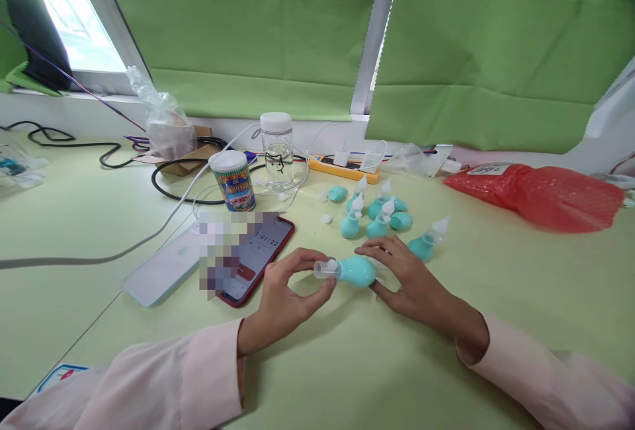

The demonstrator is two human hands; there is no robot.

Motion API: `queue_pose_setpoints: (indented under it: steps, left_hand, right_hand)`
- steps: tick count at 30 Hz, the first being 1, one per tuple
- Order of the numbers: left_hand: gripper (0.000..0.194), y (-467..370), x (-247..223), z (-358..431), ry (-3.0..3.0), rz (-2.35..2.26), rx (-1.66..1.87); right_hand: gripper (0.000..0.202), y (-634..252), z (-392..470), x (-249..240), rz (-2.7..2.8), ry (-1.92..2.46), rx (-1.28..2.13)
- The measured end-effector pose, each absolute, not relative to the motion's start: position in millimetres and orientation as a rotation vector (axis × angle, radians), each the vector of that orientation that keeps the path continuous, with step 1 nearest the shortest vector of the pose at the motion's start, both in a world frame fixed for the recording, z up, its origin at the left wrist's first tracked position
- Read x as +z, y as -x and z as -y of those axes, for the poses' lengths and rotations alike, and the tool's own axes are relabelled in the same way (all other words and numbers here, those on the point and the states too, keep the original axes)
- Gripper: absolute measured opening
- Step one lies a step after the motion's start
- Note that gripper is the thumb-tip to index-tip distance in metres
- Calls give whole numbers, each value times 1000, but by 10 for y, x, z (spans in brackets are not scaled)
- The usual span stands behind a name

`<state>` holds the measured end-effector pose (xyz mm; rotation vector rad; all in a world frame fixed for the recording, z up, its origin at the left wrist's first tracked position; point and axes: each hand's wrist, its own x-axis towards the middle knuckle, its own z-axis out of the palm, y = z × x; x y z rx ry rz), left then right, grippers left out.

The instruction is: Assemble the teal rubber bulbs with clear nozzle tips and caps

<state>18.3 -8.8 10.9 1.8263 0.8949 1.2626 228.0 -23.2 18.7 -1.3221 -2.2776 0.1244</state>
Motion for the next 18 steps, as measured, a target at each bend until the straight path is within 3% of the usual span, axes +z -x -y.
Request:
queue_pose_setpoints:
  steps: [8, 13, 18]
  left_hand:
    - [21, -173, 94, 91, -1874, -930, 1275]
    - [13, -215, 156, 100, -2079, -883, 945]
    - [19, -225, 154, 136, -2127, -863, 783]
  right_hand:
    - [29, -2287, 191, 116, 2574, 1404, 10]
    - [20, -2266, 195, 116, 2523, 1471, -15]
    - [19, -2288, 194, 124, 2580, 1514, -79]
